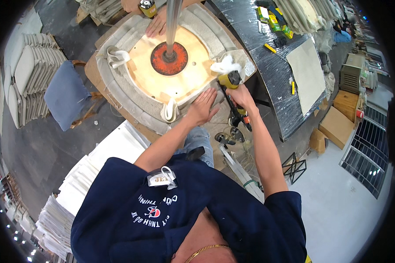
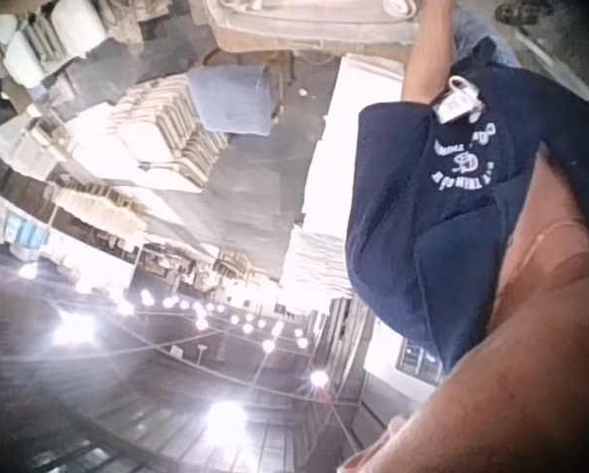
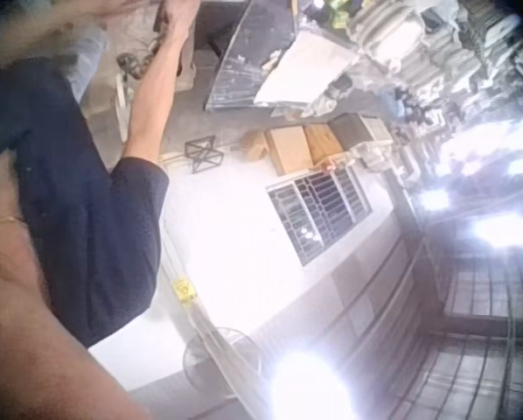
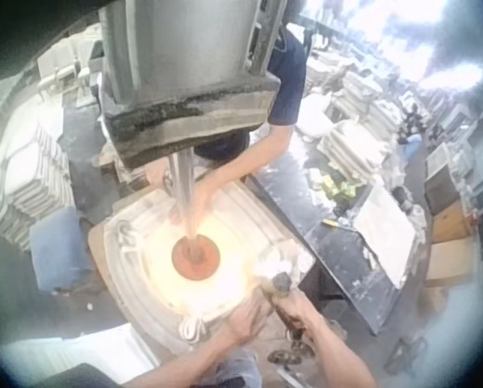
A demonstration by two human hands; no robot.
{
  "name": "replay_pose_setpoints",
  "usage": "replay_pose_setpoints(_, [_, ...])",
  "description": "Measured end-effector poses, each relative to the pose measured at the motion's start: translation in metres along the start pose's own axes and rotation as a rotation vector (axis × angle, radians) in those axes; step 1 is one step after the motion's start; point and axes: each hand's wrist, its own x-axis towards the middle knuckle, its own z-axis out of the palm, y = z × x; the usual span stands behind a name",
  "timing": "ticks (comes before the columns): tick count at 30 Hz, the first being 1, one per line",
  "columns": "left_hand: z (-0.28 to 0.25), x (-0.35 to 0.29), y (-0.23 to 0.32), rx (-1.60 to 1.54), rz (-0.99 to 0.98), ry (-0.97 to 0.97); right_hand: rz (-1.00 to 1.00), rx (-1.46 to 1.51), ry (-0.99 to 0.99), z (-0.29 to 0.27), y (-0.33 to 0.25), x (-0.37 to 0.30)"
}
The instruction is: The person staples fabric onto a wooden chair base using a pneumatic staple gun. They repeatedly pull the fabric taut, staple the edges, and then flip the chair to work on the other side. The process is repeated for multiple chair bases.
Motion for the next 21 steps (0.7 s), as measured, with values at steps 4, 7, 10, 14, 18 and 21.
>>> replay_pose_setpoints(4, [-0.007,-0.025,0.010,0.000,-0.076,-0.005,0.030,-0.050,0.009,0.012,-0.002,-0.009])
replay_pose_setpoints(7, [-0.008,-0.020,0.004,-0.027,-0.103,0.024,0.039,0.017,0.011,0.015,-0.016,-0.011])
replay_pose_setpoints(10, [-0.009,-0.024,0.003,-0.022,-0.113,0.018,0.014,0.018,-0.039,0.021,-0.004,-0.016])
replay_pose_setpoints(14, [-0.014,-0.042,0.006,0.023,-0.116,-0.025,0.040,0.004,0.017,0.031,-0.025,-0.025])
replay_pose_setpoints(18, [-0.023,-0.055,0.007,-0.004,-0.136,-0.036,0.007,0.020,-0.023,0.039,-0.004,-0.025])
replay_pose_setpoints(21, [-0.017,-0.055,0.005,-0.052,-0.160,-0.024,0.055,0.058,0.006,0.047,-0.009,-0.031])
